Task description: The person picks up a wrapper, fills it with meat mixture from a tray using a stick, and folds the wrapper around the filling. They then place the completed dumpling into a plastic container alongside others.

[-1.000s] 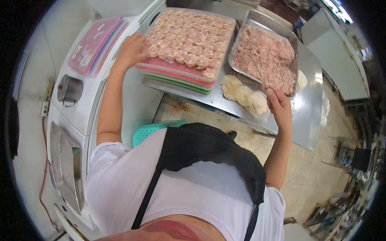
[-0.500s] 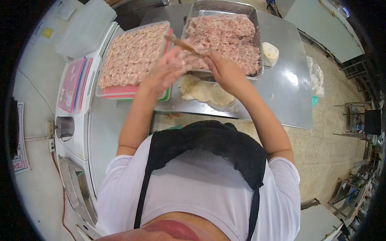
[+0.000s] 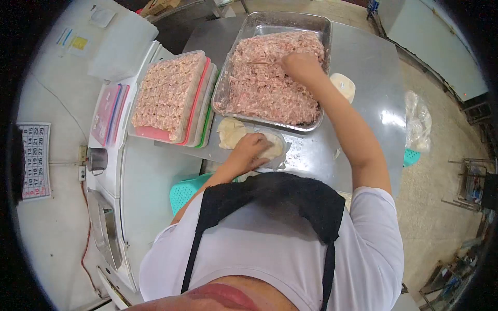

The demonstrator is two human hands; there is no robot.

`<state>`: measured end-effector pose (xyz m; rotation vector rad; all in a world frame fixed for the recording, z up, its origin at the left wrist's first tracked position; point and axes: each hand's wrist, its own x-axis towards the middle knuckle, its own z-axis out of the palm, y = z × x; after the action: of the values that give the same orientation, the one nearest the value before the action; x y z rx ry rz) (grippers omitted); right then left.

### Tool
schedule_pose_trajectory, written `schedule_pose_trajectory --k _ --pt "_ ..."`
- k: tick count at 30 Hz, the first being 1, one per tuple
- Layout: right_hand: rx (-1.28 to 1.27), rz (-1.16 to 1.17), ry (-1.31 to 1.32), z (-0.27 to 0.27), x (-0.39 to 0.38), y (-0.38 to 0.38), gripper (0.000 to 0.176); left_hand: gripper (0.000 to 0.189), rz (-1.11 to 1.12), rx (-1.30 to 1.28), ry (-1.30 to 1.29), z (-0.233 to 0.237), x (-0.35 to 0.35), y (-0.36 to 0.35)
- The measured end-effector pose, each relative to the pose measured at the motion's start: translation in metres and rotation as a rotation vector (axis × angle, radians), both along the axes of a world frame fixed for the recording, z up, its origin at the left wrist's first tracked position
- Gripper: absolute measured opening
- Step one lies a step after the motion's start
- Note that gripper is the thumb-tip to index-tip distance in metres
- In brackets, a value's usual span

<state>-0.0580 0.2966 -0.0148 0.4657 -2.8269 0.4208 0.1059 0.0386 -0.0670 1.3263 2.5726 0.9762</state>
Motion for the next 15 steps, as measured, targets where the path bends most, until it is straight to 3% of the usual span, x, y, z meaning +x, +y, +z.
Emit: schedule_pose_trajectory --k 3,9,11,15 --pt "0.111 0.054 0.066 -0.025 -0.012 -0.024 0.020 0.036 0.191 -0.101 0.200 0.002 0.007 0.012" --pt "0.093 0.186 0.072 -0.039 0.013 -0.057 0.015 0.025 0.202 -0.188 0.015 0.000 -0.001 0.013" --pt "0.100 0.337 0.076 -0.040 0.026 -0.064 0.016 0.022 0.201 -0.066 -0.039 -0.002 -0.004 0.008" --pt "0.052 0.366 -0.014 -0.027 0.062 -0.084 0.018 0.022 0.243 0.045 -0.088 0.016 -0.010 0.004"
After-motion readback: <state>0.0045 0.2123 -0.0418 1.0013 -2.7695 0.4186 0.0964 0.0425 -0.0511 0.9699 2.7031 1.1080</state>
